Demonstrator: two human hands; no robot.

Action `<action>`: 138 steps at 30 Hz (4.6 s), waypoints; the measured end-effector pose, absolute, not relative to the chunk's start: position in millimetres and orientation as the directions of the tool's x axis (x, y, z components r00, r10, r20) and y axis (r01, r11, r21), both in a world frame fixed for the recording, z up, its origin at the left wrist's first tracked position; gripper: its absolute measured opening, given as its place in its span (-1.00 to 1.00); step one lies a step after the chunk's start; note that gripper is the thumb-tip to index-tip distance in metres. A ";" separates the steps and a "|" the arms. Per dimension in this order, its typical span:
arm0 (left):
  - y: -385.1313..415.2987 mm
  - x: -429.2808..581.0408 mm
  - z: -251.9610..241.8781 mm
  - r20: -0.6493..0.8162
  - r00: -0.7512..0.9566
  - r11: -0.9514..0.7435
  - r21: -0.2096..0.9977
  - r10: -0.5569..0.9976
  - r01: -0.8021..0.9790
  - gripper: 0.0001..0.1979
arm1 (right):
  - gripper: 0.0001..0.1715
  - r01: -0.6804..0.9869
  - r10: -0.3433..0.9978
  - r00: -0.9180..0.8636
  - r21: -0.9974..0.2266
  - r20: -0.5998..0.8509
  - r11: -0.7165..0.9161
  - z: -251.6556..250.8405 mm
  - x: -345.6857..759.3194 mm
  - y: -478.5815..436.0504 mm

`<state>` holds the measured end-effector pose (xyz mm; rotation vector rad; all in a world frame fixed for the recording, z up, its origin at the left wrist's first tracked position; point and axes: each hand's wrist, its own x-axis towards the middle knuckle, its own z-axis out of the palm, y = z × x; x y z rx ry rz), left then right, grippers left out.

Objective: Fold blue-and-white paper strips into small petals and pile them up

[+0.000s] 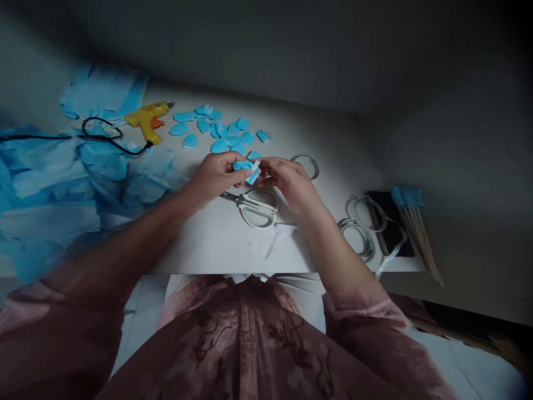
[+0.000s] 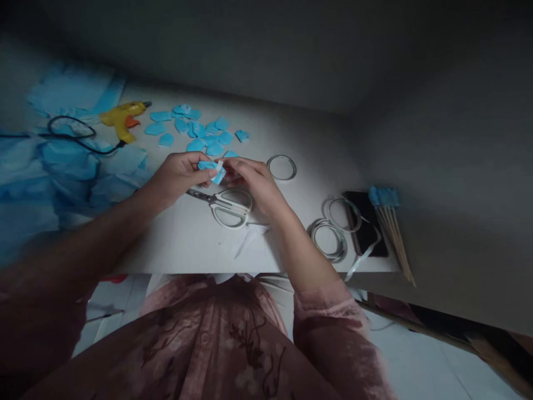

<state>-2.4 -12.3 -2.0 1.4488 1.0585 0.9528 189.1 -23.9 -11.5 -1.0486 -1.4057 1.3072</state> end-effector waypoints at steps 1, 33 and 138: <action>-11.9 -2.6 -1.8 0.023 0.291 -0.061 0.990 0.957 0.124 -0.83 | -0.59 -0.007 0.982 -0.185 -0.999 0.044 0.043 -9.3 188.2 -24.9; -8.6 -0.3 -16.3 0.136 0.185 -0.157 0.982 0.973 0.105 -0.81 | -0.35 0.132 0.964 -0.031 -0.955 0.263 0.265 -16.6 184.5 -25.6; -13.6 -2.4 -5.0 -0.080 0.382 0.136 0.983 0.921 -0.121 -0.65 | -0.53 0.035 0.986 -0.018 -0.986 0.163 0.164 -15.7 182.5 -22.2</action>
